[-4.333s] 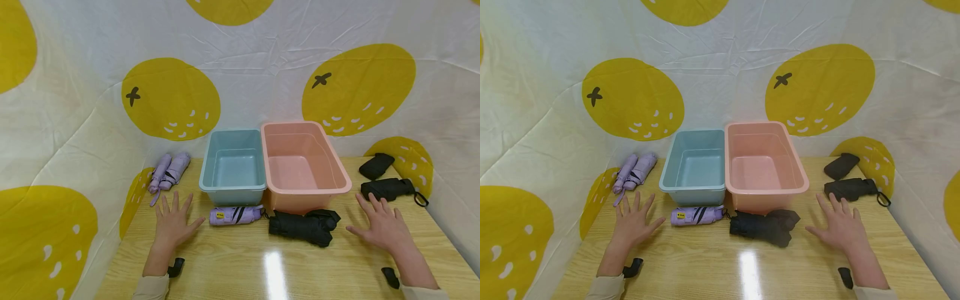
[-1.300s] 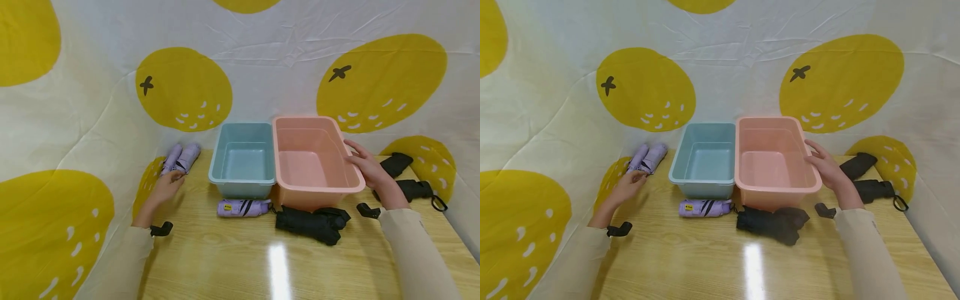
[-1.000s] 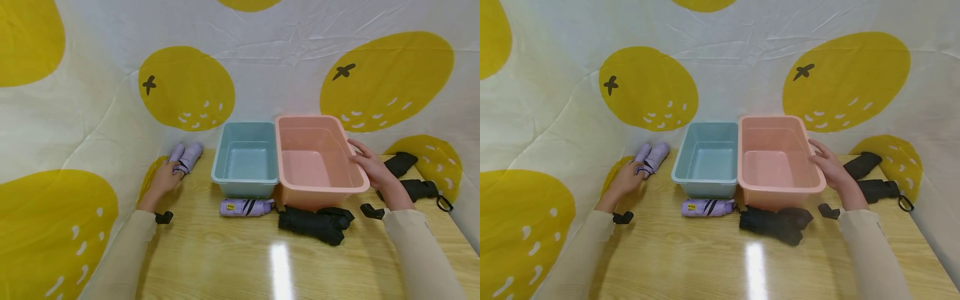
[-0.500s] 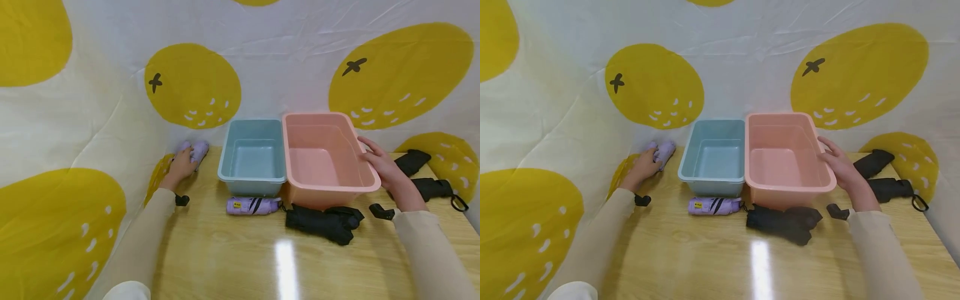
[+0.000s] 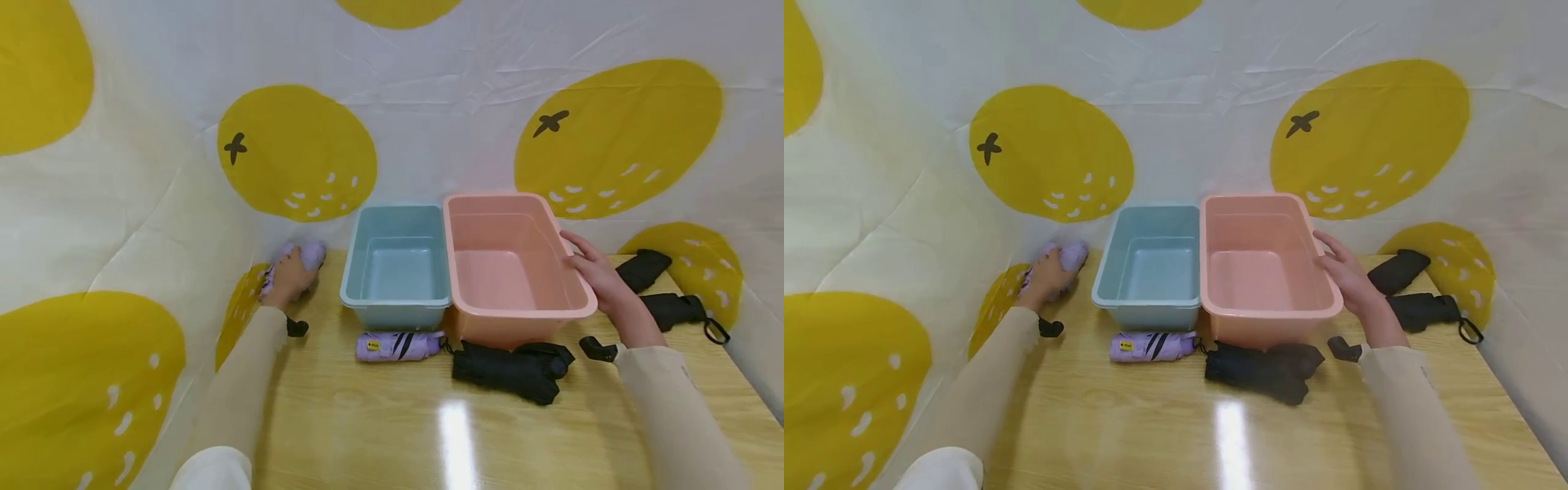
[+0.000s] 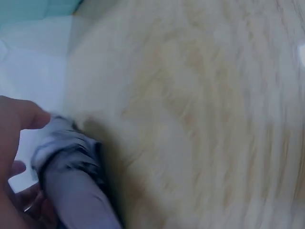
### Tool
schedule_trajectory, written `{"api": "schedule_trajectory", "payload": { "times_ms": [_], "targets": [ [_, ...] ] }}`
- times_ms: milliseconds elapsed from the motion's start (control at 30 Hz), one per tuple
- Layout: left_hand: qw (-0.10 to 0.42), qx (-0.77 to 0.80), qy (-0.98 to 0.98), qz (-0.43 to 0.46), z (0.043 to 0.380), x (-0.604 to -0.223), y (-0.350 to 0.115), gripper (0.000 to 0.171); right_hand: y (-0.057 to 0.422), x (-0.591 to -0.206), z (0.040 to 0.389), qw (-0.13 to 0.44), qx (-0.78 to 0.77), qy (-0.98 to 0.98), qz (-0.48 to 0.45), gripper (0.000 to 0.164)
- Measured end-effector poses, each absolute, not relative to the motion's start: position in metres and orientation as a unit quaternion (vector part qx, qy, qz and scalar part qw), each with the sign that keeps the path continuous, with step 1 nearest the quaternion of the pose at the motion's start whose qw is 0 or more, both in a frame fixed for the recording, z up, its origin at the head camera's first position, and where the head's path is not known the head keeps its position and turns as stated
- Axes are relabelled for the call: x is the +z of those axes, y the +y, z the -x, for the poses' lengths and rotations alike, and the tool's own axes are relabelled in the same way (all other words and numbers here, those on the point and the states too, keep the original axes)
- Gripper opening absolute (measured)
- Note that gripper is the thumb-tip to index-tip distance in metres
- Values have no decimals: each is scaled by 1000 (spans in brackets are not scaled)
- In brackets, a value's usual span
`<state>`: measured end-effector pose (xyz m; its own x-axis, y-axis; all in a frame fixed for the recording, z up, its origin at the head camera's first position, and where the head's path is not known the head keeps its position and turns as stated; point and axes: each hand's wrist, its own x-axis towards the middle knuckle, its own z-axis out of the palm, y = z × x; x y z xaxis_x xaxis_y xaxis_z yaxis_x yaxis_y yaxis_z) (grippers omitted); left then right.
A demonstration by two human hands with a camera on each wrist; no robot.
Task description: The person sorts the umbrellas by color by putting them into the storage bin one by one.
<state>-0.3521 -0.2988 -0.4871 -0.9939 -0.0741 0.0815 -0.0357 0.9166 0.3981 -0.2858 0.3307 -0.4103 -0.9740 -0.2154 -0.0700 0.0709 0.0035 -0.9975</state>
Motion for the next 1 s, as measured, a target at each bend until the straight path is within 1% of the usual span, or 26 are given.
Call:
{"api": "schedule_trajectory", "payload": {
  "times_ms": [100,167,267,400,533,700,833,1000],
  "targets": [
    [71,-213,-973,-62,348,-498,-297,74,327,-414,289,104,-695,709,58,64],
    [78,-213,-971,-82,344,-504,-295,72,325,-416,289,108,-694,709,60,64],
    [90,-238,-962,-104,343,-508,-294,74,322,-417,289,113,-701,702,63,64],
    [96,-304,-943,-97,343,-509,-292,78,322,-417,284,116,-706,697,52,65],
    [94,-328,-937,-80,343,-513,-290,79,325,-419,277,118,-710,693,40,65],
    [115,-391,-908,-97,342,-518,-290,87,325,-420,277,110,-720,683,48,64],
    [108,-387,-909,-113,342,-517,-290,89,324,-418,279,108,-717,687,49,64],
    [96,-397,-904,-122,347,-507,-284,83,325,-414,281,104,-722,683,46,64]
  ]
}}
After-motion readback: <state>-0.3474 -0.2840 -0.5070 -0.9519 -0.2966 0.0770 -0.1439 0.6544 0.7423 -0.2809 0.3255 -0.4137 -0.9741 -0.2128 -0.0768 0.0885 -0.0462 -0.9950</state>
